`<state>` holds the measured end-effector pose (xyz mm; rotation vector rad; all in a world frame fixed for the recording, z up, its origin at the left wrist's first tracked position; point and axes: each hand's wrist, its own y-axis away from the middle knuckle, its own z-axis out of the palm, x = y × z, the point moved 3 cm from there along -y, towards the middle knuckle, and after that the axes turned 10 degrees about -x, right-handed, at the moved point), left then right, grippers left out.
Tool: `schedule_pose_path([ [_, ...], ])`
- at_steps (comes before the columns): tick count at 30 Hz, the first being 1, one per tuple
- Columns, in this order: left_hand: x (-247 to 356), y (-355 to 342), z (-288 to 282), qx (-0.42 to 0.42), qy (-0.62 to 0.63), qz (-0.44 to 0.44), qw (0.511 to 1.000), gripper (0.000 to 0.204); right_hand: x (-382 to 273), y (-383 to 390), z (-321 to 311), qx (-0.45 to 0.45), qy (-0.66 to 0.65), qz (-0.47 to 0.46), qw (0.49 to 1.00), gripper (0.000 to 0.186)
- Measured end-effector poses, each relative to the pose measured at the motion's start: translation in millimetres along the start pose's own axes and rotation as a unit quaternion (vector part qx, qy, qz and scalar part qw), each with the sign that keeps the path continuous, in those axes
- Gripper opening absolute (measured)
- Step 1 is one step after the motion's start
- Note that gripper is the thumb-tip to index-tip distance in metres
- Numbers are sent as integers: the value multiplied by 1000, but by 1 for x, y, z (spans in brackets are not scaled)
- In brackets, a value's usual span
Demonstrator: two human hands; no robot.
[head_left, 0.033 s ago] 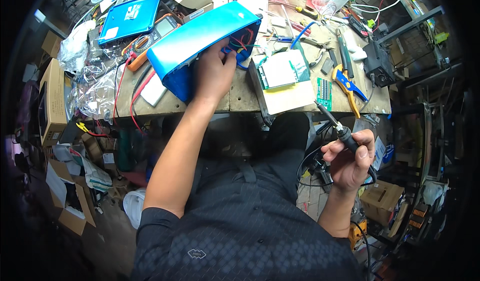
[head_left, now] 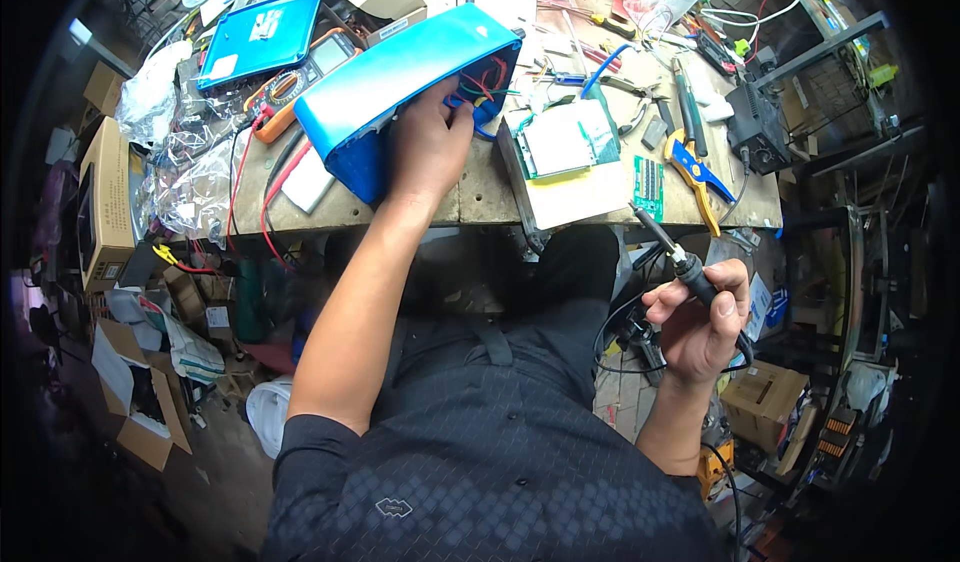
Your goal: The person assembles and solders electronic components inside a blue plastic enclosure. They connect wires to a circuit board, use a soldering iron to secure connections, and manipulate the device to access different internal areas.
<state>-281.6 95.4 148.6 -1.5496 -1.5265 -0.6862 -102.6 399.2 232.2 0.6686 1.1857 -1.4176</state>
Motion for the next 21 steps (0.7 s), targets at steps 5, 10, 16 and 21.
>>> schedule_pose_path([
  [5,-3,-4,1,7,4,-3,1000,32,0,-1,0,10,-26,3,1000,30],
  [10,-1,5,-2,14,15,-2,1000,24,2,-2,-1,24,-30,6,999,29],
  [16,2,7,-6,31,-26,27,999,27,0,-5,0,36,-20,6,999,30],
  [21,-1,3,-4,10,-46,16,999,31,0,-5,3,36,-14,12,999,31],
])
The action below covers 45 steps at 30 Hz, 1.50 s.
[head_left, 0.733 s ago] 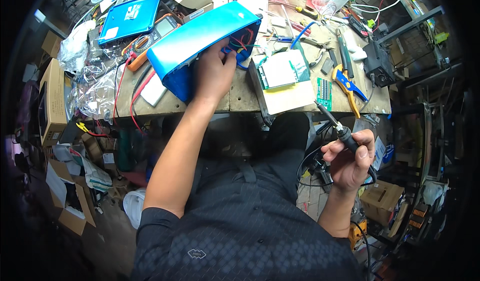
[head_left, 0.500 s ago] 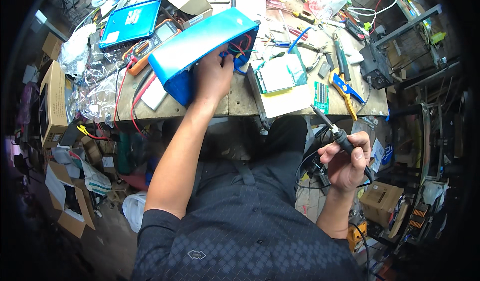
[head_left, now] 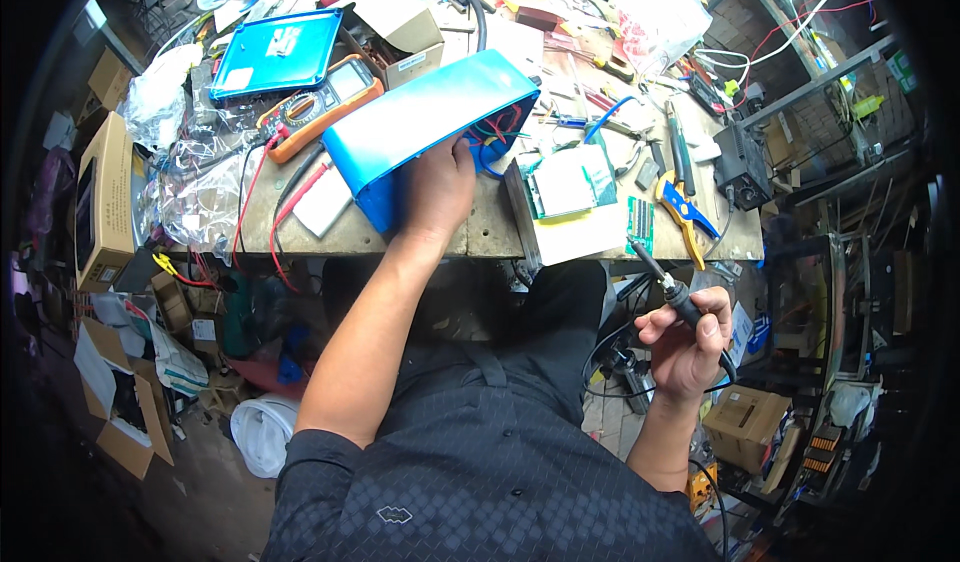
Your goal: The person assembles and solders electronic components inside a blue plastic enclosure. They connect wires to a circuit board, use a soldering iron to secure connections, and manipulate the device to access different internal areas.
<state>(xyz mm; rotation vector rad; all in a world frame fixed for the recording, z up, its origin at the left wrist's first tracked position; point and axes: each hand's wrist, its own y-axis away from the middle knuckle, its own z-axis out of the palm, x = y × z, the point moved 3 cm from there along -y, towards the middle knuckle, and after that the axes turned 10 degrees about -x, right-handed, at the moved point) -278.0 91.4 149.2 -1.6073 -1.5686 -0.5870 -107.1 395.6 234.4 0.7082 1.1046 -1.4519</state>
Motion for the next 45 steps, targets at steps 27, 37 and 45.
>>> schedule_pose_path([
  [27,4,10,0,-18,107,1,994,18,2,5,-3,11,-20,5,1000,35],
  [37,24,7,9,-103,243,26,964,23,2,4,0,6,-27,0,1000,41],
  [45,27,-6,18,-121,268,-13,956,27,0,12,-4,1,-36,-6,999,39],
])
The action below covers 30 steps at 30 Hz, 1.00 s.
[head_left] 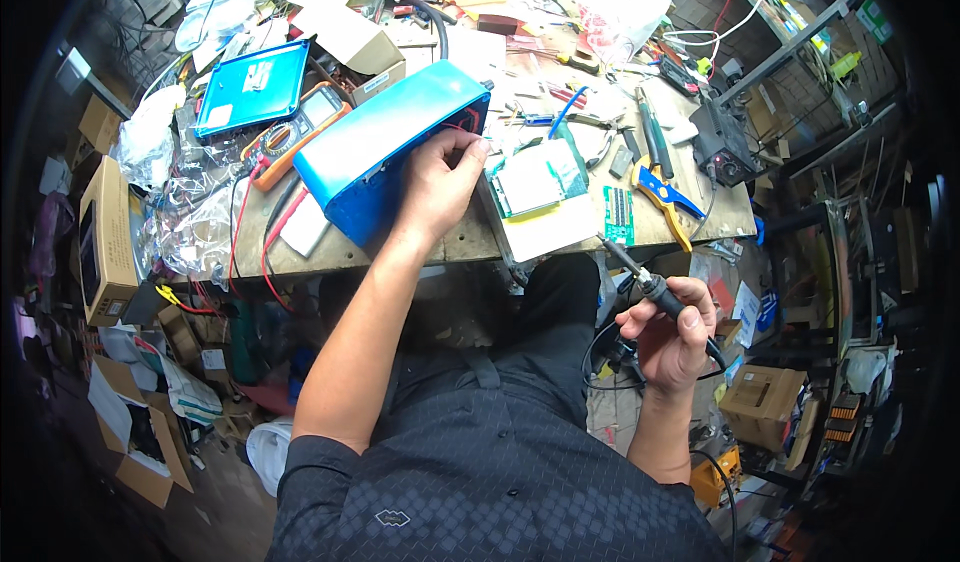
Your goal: The person assembles and solders electronic components inside a blue plastic enclosure. They connect wires to a circuit board, use a soldering iron to secure connections, and manipulate the device to access different internal areas.
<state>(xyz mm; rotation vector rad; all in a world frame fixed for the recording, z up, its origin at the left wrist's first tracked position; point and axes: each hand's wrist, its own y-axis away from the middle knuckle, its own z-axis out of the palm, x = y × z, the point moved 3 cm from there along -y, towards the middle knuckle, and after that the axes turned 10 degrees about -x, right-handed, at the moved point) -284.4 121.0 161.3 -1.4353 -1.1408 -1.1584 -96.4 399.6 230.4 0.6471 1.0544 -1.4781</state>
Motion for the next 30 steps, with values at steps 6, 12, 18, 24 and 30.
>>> schedule_pose_path([
  [6,9,-2,1,-24,-37,-40,998,33,2,4,0,0,-6,3,1000,38],
  [12,26,-10,3,-56,-69,-93,992,40,3,3,3,-7,-9,5,1000,38],
  [18,21,-17,7,-50,-44,-105,992,41,4,2,6,-10,-8,10,1000,37],
  [24,14,-18,7,-36,30,-112,993,41,5,1,13,-29,-6,11,999,36],
  [30,0,-14,3,-26,55,-73,995,44,10,3,16,-34,-12,16,999,36],
])
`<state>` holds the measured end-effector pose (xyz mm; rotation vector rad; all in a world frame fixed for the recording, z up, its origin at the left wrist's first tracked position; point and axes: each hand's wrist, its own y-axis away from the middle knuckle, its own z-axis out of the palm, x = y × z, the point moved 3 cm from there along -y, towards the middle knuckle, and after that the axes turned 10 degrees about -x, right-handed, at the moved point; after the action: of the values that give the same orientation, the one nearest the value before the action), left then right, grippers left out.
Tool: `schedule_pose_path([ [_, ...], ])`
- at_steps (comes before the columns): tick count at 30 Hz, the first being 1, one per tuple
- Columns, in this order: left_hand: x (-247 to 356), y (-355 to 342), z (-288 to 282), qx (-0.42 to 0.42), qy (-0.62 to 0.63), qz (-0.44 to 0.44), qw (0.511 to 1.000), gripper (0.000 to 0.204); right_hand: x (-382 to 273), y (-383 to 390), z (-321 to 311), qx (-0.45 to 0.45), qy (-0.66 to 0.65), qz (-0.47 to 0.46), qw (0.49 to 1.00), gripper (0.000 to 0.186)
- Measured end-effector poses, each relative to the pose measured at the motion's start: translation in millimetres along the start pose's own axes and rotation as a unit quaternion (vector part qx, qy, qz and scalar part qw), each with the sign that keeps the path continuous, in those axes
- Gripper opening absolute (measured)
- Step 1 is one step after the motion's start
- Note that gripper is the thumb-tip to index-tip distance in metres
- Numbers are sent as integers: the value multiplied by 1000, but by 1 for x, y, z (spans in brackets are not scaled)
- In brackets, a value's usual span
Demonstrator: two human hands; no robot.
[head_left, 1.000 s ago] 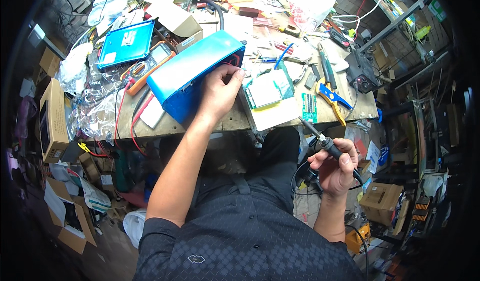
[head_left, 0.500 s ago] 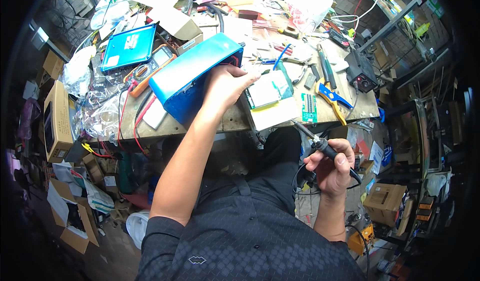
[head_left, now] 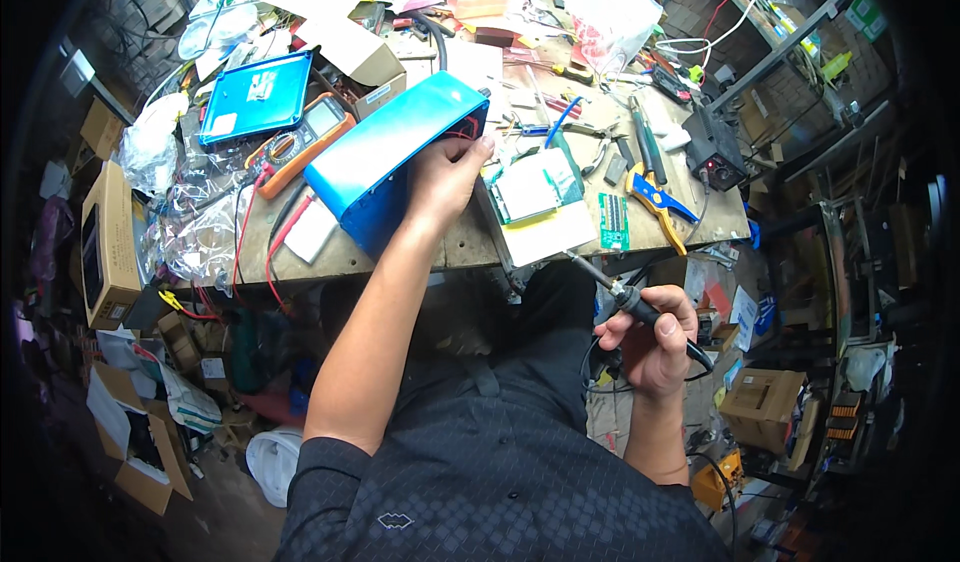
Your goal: The person assembles and solders electronic components inside a blue plastic enclosure. They connect wires to a circuit board, use a soldering iron to secure connections, and manipulate the device to access different internal areas.
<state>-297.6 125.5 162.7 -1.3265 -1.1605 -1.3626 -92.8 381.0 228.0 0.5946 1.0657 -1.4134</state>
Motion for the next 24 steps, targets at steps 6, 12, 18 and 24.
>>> schedule_pose_path([
  [6,-8,-2,-1,-26,-14,0,1000,44,3,-1,1,8,5,12,1000,35],
  [12,-9,-5,0,-35,43,3,998,43,1,-10,13,4,29,15,999,35],
  [18,-8,-4,4,-75,131,-10,989,37,5,-17,33,18,139,36,989,38],
  [24,-14,-11,4,-93,160,5,983,34,12,-25,58,-15,240,42,970,37],
])
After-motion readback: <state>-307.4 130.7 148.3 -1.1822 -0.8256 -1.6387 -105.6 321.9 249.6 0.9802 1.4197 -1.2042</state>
